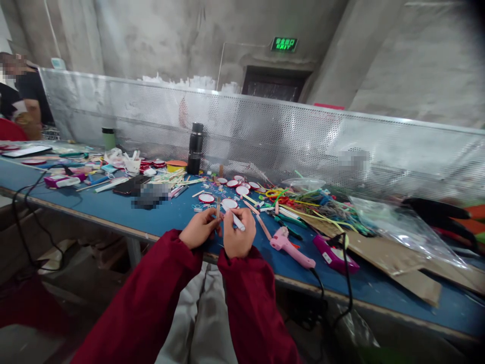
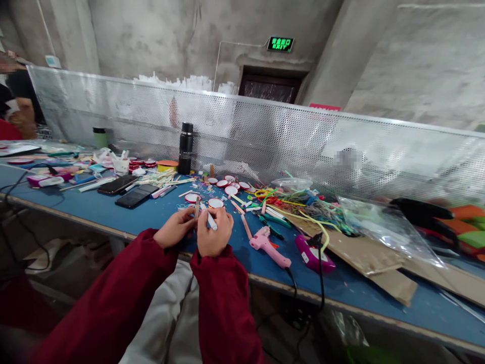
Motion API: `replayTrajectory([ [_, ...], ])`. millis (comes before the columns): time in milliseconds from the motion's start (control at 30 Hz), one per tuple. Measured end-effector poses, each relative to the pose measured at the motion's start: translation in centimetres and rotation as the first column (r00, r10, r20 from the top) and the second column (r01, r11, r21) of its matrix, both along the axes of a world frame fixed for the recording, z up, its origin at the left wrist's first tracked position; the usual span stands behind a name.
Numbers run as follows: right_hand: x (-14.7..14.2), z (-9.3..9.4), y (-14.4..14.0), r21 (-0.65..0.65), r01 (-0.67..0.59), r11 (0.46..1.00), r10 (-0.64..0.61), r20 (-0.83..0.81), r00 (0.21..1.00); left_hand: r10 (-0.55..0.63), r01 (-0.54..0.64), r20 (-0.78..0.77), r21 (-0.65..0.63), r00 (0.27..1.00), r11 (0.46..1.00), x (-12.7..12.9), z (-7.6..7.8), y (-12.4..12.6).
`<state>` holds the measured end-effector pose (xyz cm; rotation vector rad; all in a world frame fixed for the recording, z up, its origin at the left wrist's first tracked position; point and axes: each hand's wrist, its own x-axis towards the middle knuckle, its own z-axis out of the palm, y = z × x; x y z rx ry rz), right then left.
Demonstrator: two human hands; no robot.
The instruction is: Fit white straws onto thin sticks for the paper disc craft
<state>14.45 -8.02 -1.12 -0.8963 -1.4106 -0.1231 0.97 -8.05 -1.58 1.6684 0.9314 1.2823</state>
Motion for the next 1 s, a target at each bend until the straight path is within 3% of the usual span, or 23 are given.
replayTrajectory([
  [200, -0.04, -0.06, -0.17, -0.004, -0.042, 0.999, 0.042, 0.025, 0.999, -0.010, 0.010, -0.002, 0.015, 1.000, 1.000, 0.03, 0.06, -0.09],
  [1000, -0.08, -0.09, -0.17, -0.006, -0.014, 1.000, 0.014, 0.014, 1.000, -0.007, 0.007, 0.000, 0.000, 1.000, 1.000, 0.01, 0.17, -0.03],
])
